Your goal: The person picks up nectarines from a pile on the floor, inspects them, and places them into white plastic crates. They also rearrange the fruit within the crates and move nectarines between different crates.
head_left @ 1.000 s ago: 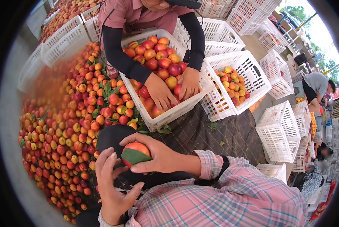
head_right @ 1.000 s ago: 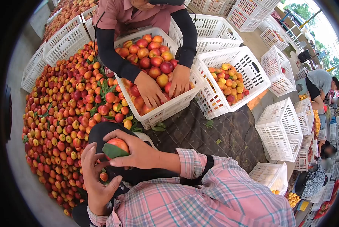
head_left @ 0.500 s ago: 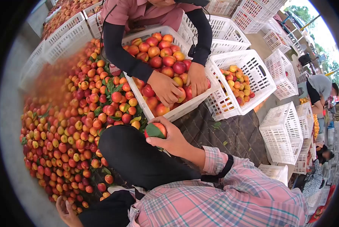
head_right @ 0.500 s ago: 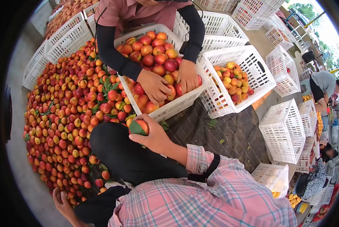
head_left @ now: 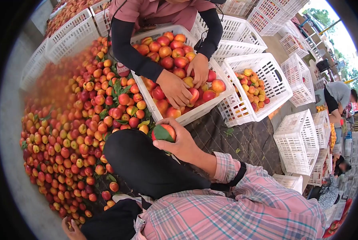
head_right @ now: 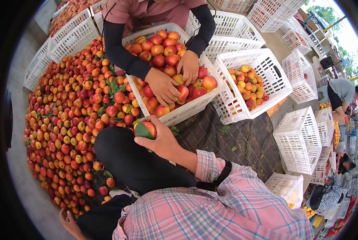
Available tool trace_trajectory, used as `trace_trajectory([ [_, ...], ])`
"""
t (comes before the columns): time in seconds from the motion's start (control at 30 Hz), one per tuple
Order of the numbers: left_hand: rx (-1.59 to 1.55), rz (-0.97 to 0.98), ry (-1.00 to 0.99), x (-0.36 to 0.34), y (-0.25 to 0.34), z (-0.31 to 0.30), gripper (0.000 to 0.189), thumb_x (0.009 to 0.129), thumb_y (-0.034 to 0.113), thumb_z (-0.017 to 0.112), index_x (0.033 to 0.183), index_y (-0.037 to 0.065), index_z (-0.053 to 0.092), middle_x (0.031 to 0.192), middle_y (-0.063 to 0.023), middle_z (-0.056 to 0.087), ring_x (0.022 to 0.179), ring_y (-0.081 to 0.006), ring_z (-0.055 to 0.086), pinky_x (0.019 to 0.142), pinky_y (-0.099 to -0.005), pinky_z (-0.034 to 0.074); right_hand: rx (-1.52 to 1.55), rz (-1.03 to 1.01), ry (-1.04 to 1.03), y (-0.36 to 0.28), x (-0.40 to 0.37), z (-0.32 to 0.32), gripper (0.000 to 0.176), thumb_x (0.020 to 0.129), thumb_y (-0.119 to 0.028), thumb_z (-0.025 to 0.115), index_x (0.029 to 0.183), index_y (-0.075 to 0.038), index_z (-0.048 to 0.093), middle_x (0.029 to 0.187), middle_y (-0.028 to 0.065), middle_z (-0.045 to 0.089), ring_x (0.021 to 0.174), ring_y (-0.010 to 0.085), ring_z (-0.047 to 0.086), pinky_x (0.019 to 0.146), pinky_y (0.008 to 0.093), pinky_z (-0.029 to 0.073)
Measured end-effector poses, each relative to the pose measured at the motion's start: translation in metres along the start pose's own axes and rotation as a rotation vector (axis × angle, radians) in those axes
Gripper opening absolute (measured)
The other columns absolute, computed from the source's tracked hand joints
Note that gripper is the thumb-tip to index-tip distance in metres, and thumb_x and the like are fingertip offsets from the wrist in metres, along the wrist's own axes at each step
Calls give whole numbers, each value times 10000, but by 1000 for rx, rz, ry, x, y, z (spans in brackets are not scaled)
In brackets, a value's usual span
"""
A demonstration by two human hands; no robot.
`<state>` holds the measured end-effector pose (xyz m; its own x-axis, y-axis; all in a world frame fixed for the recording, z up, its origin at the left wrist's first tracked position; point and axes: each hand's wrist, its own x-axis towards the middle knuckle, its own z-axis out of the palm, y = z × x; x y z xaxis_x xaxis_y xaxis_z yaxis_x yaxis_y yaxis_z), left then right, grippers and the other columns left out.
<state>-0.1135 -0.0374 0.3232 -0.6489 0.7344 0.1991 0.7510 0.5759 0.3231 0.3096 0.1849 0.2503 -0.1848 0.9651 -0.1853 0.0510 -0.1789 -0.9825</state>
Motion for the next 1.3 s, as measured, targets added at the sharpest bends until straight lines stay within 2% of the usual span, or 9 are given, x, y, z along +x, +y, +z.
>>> trace_trajectory([
  [0.13,31,-17,-9,-1,-22,0,360,824,235,708,1079,-7,629,1029,-172,630,915,-283,598,782,-353,500,4,3,-30,3,-1,5,483,747,-263,740,1104,-44,500,942,85,581,851,176,582,792,307,469],
  [0.2,156,-113,-163,-3,-32,-2,366,838,229,688,1106,-9,612,1077,-184,612,962,-302,587,834,-364,480,-23,-38,-18,9,0,6,481,749,-264,739,1104,-44,500,942,85,580,846,173,583,784,303,471],
  [0.27,172,-115,-213,-7,-44,-3,373,850,244,670,1112,-13,604,1090,-189,606,983,-314,577,864,-370,462,-49,-78,-6,11,1,7,479,752,-265,738,1104,-45,501,942,85,580,841,171,583,776,299,473],
  [0.37,171,-137,-272,-9,-45,-5,388,870,277,635,1116,-20,594,1106,-199,596,1014,-333,557,906,-379,431,29,-2,-30,12,2,7,478,753,-268,738,1102,-43,501,941,88,580,836,175,587,768,299,477],
  [0.63,118,-171,-297,-10,-24,-6,383,893,294,593,1114,-19,591,1109,-218,587,1035,-343,537,930,-385,404,103,-33,-45,9,4,14,478,767,-251,732,1124,-50,486,914,77,581,637,112,590,586,255,487],
  [0.77,60,-205,-295,-11,-15,-5,374,891,292,594,1106,-14,600,1106,-212,590,1034,-338,539,930,-381,404,117,24,-35,10,6,14,488,762,-261,735,1123,-44,488,919,79,584,695,130,598,635,267,494],
  [0.93,2,-223,-310,-10,-17,-4,371,889,293,598,1099,-13,607,1102,-206,595,1031,-331,542,930,-376,403,88,30,-25,14,9,12,504,754,-282,736,1122,-39,493,955,91,587,850,163,589,746,289,486],
  [1.2,49,-234,-301,-10,4,-6,350,883,274,604,1086,-12,615,1085,-206,599,1024,-333,542,931,-377,404,68,34,-17,18,12,14,512,750,-291,735,1123,-38,492,958,99,594,860,173,596,761,297,483],
  [1.3,12,-232,-307,-9,-10,-3,349,882,273,605,1082,-12,617,1085,-208,599,1024,-334,542,930,-379,406,58,30,-8,21,12,15,514,748,-291,736,1124,-38,492,952,100,599,861,176,600,763,300,482],
])
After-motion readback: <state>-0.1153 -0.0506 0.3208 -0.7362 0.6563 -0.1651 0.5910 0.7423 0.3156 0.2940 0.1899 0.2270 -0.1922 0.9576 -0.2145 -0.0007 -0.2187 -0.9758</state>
